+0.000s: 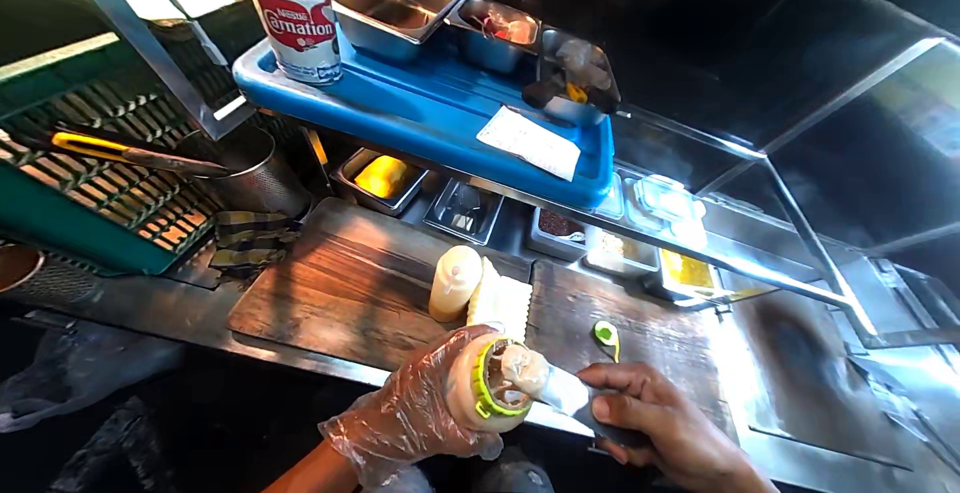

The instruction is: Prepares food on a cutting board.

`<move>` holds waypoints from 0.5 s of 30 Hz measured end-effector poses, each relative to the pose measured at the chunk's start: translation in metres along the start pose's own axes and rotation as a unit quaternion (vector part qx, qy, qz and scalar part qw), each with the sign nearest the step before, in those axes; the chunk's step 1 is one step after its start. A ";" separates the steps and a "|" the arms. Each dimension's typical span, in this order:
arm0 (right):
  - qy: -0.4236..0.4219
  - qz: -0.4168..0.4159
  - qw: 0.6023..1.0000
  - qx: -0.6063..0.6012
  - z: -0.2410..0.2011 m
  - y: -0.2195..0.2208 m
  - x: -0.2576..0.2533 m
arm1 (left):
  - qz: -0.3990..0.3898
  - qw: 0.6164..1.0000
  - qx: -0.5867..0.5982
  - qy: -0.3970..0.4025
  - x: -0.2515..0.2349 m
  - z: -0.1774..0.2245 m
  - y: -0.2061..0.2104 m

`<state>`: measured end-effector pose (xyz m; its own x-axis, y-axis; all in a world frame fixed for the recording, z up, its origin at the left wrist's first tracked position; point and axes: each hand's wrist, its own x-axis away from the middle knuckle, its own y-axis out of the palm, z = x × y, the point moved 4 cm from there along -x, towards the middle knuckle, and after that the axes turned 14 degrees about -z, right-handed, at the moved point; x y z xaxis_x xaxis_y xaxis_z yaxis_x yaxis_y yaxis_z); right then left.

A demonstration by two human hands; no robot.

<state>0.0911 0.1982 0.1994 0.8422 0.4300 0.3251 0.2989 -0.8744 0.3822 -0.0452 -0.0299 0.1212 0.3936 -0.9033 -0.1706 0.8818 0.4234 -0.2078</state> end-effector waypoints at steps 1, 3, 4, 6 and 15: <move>-0.007 0.000 1.000 -0.002 -0.003 -0.002 0.000 | -0.003 1.000 0.000 -0.014 -0.003 0.000 0.000; -0.021 -0.004 1.000 0.000 -0.011 -0.007 0.000 | -0.006 0.999 0.001 -0.033 -0.010 0.001 0.001; -0.027 -0.009 1.000 0.005 -0.016 -0.011 0.000 | -0.005 0.999 0.008 -0.035 -0.013 0.002 0.002; -0.033 -0.020 0.999 0.014 -0.026 -0.018 0.002 | 0.006 0.999 0.025 -0.027 -0.019 0.002 0.005; -0.012 -0.058 0.997 0.046 -0.066 -0.047 0.010 | 0.074 0.996 0.010 -0.052 -0.040 0.017 0.028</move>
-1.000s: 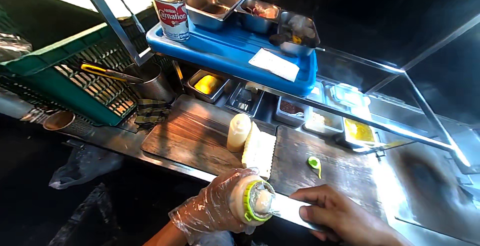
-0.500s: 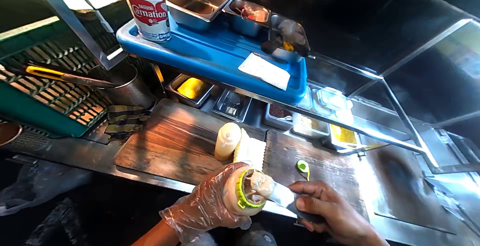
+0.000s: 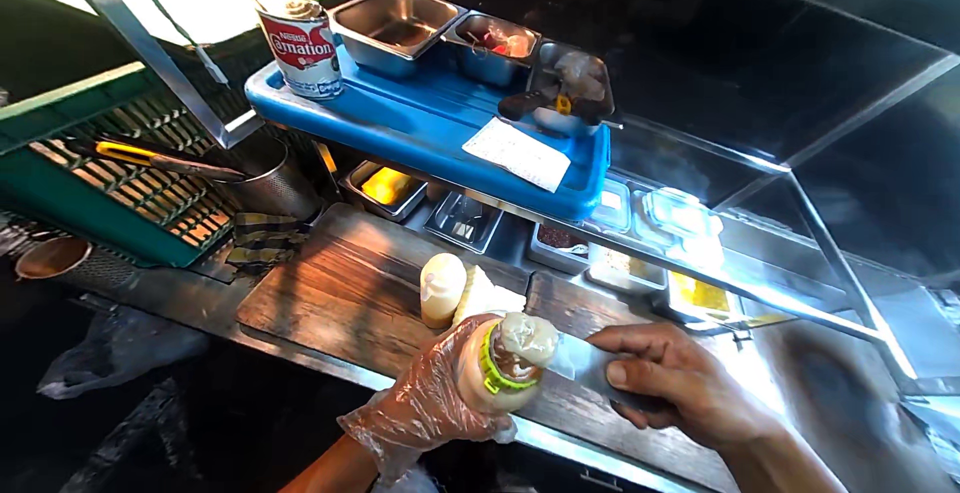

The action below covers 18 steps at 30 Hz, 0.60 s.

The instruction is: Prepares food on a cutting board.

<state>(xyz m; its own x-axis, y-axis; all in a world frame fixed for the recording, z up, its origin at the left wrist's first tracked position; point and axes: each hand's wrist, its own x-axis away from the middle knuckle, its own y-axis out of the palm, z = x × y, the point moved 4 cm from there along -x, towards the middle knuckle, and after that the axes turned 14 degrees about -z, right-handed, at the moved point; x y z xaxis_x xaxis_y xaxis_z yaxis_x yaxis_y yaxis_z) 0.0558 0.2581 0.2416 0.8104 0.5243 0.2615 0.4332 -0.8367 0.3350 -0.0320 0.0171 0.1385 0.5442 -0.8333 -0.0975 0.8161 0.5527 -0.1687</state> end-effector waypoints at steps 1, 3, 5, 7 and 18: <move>-0.003 -0.003 1.000 -0.003 -0.002 -0.004 0.002 | 0.008 1.000 -0.001 -0.008 0.000 -0.001 0.002; -0.010 -0.010 1.000 -0.005 -0.002 -0.012 0.003 | 0.030 0.999 -0.004 -0.016 0.003 -0.004 0.005; -0.011 -0.003 1.000 -0.009 0.006 -0.025 0.002 | 0.059 0.998 -0.024 -0.015 0.010 -0.006 0.004; 0.002 0.023 1.000 -0.015 0.027 -0.042 -0.004 | 0.089 0.994 -0.049 -0.033 0.021 -0.005 0.001; 0.134 0.244 0.742 0.610 0.216 -0.100 -0.078 | 0.214 0.955 -0.166 -0.118 0.091 -0.001 -0.025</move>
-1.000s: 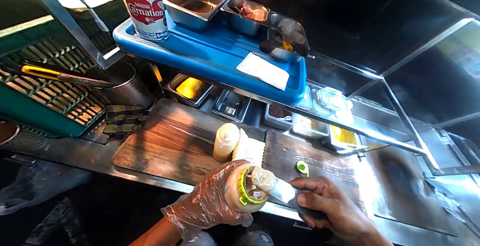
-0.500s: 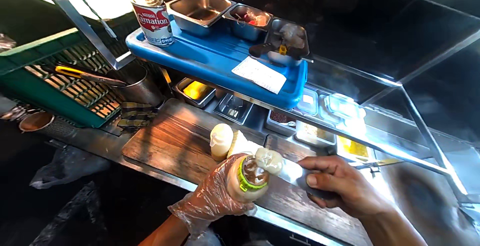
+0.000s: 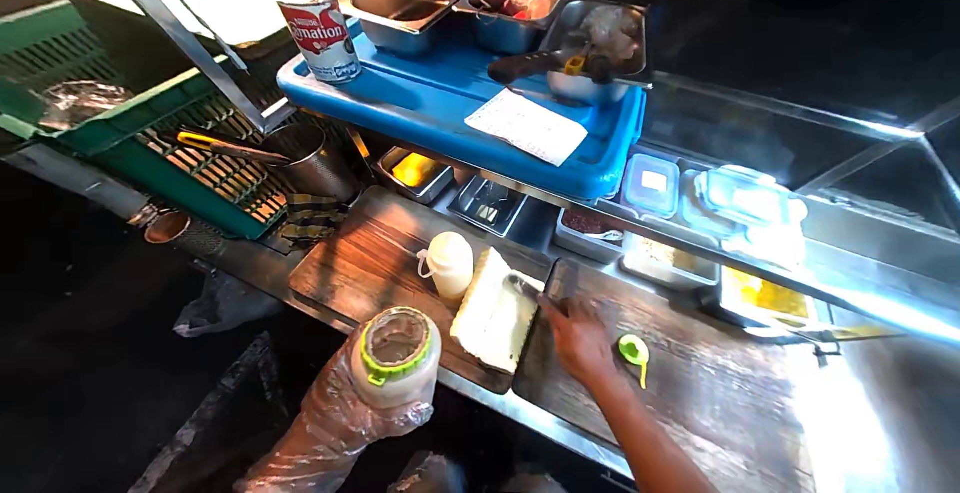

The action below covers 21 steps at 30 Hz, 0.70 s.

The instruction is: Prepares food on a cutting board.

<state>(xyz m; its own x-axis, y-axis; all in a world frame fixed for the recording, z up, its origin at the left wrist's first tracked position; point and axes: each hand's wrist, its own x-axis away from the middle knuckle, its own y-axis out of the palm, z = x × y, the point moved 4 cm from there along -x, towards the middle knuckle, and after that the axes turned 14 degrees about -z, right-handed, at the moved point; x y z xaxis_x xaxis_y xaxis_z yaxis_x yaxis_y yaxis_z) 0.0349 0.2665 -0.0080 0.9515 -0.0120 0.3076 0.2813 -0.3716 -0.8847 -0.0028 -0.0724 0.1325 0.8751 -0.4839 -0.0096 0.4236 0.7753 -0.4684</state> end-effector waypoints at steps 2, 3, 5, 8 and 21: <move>0.000 0.038 0.999 -0.001 -0.006 0.023 0.027 | 0.010 0.999 0.031 0.005 0.010 -0.011 -0.005; 0.002 0.063 0.998 -0.025 -0.011 0.026 0.040 | 0.017 0.999 0.050 0.003 0.013 -0.013 -0.006; 0.001 0.114 0.991 -0.068 -0.020 0.017 0.044 | 0.037 0.997 0.056 -0.032 0.011 -0.008 -0.007; 0.054 0.027 0.994 -0.086 -0.012 0.013 0.013 | 0.093 0.995 0.029 -0.019 0.015 -0.040 -0.004; -0.053 0.130 0.990 0.033 0.063 0.008 0.007 | 0.149 0.984 -0.018 -0.092 -0.062 -0.077 0.001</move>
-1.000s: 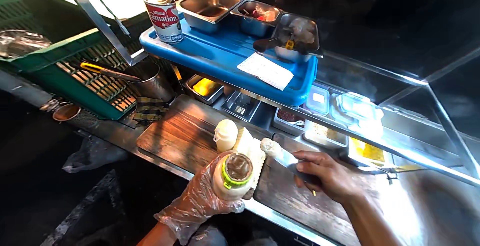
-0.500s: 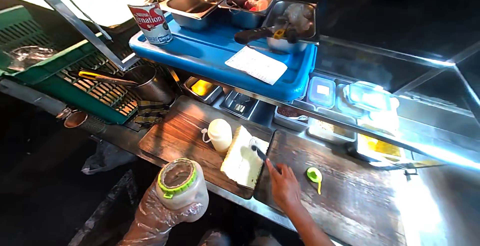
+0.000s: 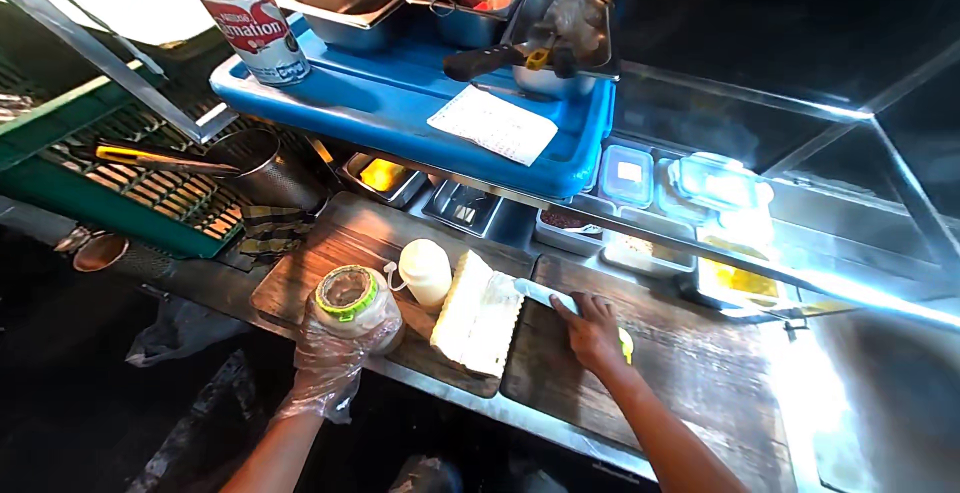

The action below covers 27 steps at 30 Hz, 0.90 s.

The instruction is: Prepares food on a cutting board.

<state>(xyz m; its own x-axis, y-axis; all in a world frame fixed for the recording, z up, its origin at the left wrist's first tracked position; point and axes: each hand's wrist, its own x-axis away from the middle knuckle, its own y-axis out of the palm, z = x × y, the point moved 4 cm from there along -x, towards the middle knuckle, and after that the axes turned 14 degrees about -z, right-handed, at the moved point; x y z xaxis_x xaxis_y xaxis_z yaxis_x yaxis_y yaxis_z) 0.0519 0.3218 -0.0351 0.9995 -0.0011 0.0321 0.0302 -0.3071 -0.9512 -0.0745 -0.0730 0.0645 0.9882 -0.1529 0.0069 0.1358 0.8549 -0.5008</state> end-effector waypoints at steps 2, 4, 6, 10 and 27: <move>-0.026 0.010 1.000 0.008 -0.014 -0.006 -0.006 | 0.006 1.000 -0.012 0.010 -0.003 -0.006 0.004; -0.042 -0.005 0.999 0.025 -0.024 -0.002 -0.023 | 0.015 0.999 -0.018 0.036 -0.008 -0.015 0.009; -0.011 -0.026 0.999 0.026 -0.019 0.004 -0.033 | 0.010 0.999 0.000 0.043 -0.007 -0.019 0.010; -0.006 -0.012 0.999 0.033 -0.016 -0.005 -0.017 | 0.004 0.999 0.012 0.033 -0.003 -0.023 0.007; 0.295 -0.153 0.935 -0.125 -0.116 -0.035 0.051 | -0.129 0.991 0.032 -0.014 0.004 -0.062 -0.020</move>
<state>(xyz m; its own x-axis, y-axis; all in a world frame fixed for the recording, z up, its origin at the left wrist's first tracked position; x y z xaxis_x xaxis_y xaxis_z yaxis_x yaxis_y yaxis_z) 0.1007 0.2221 0.0358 0.7627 -0.3787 0.5243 0.2358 -0.5920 -0.7707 -0.0780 -0.1213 0.0213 0.9218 -0.3565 0.1522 0.3867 0.8195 -0.4229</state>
